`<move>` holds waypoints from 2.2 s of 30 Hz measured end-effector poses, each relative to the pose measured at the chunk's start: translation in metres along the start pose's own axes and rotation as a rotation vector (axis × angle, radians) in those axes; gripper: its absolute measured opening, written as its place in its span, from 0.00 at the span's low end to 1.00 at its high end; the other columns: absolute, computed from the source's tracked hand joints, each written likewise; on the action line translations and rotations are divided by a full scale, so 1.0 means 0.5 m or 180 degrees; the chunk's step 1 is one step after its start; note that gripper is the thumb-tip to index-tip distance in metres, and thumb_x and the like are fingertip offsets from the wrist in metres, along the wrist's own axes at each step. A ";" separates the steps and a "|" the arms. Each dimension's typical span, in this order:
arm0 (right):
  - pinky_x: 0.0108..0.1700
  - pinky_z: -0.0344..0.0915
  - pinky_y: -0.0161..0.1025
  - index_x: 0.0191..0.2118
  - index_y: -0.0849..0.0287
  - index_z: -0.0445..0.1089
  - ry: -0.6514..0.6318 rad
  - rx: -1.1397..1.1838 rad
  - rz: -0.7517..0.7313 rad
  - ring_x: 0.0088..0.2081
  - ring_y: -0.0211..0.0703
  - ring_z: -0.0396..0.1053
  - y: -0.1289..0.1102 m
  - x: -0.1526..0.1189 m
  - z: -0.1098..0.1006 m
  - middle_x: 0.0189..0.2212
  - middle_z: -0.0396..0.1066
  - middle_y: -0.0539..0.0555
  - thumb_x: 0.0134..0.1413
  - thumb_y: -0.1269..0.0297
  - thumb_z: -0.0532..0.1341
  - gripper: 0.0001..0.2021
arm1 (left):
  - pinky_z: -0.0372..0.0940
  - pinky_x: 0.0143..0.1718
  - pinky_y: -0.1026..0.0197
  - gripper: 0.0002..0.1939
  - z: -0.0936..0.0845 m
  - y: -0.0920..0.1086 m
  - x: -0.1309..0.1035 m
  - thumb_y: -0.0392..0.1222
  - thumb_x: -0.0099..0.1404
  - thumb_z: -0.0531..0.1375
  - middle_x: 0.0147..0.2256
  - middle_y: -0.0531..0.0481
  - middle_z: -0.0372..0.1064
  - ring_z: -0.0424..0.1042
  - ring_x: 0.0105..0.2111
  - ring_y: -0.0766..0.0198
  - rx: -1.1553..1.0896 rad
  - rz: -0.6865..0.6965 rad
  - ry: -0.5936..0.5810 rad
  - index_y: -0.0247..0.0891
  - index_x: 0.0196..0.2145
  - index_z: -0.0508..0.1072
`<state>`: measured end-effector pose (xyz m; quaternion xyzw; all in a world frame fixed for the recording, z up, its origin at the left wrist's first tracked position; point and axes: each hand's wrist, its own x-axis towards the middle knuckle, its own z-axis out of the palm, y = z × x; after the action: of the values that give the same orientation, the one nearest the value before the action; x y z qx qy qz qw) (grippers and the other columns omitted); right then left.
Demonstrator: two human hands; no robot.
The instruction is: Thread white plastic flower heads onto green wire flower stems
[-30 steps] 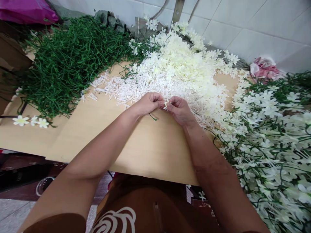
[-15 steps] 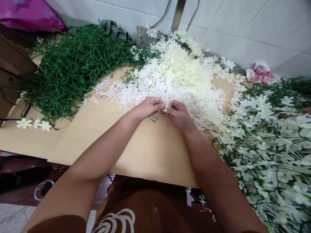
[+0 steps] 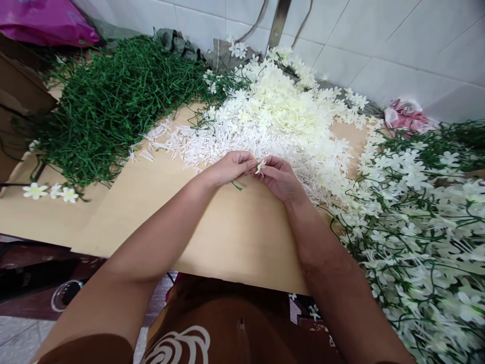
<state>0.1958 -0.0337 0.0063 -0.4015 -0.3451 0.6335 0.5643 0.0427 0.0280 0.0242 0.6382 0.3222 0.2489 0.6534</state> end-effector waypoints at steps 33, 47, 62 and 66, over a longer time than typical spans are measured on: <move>0.35 0.68 0.36 0.21 0.59 0.67 0.0450 -0.0099 0.0031 0.23 0.32 0.68 0.012 0.012 0.019 0.19 0.71 0.45 0.29 0.64 0.74 0.15 | 0.47 0.23 0.66 0.24 -0.010 -0.013 0.005 0.59 0.53 0.64 0.18 0.58 0.53 0.50 0.19 0.73 0.0104 0.0170 -0.0220 0.37 0.21 0.63; 0.40 0.72 0.37 0.25 0.58 0.68 0.0077 -0.0092 -0.0155 0.26 0.32 0.70 0.013 0.013 0.008 0.21 0.71 0.44 0.27 0.54 0.76 0.20 | 0.49 0.21 0.67 0.21 -0.008 -0.013 0.003 0.57 0.57 0.62 0.20 0.56 0.55 0.53 0.20 0.73 0.0327 0.0248 -0.0151 0.36 0.22 0.64; 0.28 0.61 0.34 0.22 0.58 0.66 0.0496 -0.0829 -0.0497 0.22 0.32 0.65 0.023 0.018 0.019 0.18 0.69 0.45 0.25 0.48 0.74 0.23 | 0.51 0.25 0.67 0.12 0.013 -0.002 0.005 0.38 0.60 0.54 0.19 0.58 0.54 0.51 0.21 0.73 0.0416 0.0168 0.0041 0.36 0.20 0.62; 0.31 0.64 0.35 0.22 0.58 0.66 0.0409 -0.0798 -0.0350 0.24 0.33 0.67 0.001 0.009 0.012 0.19 0.69 0.46 0.26 0.49 0.75 0.23 | 0.53 0.26 0.66 0.15 0.007 0.007 -0.003 0.47 0.59 0.59 0.20 0.57 0.57 0.54 0.22 0.72 0.0338 0.0150 -0.0216 0.36 0.21 0.63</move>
<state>0.1898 -0.0293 0.0080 -0.4891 -0.4062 0.5266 0.5644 0.0446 0.0251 0.0276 0.6874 0.2975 0.2250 0.6232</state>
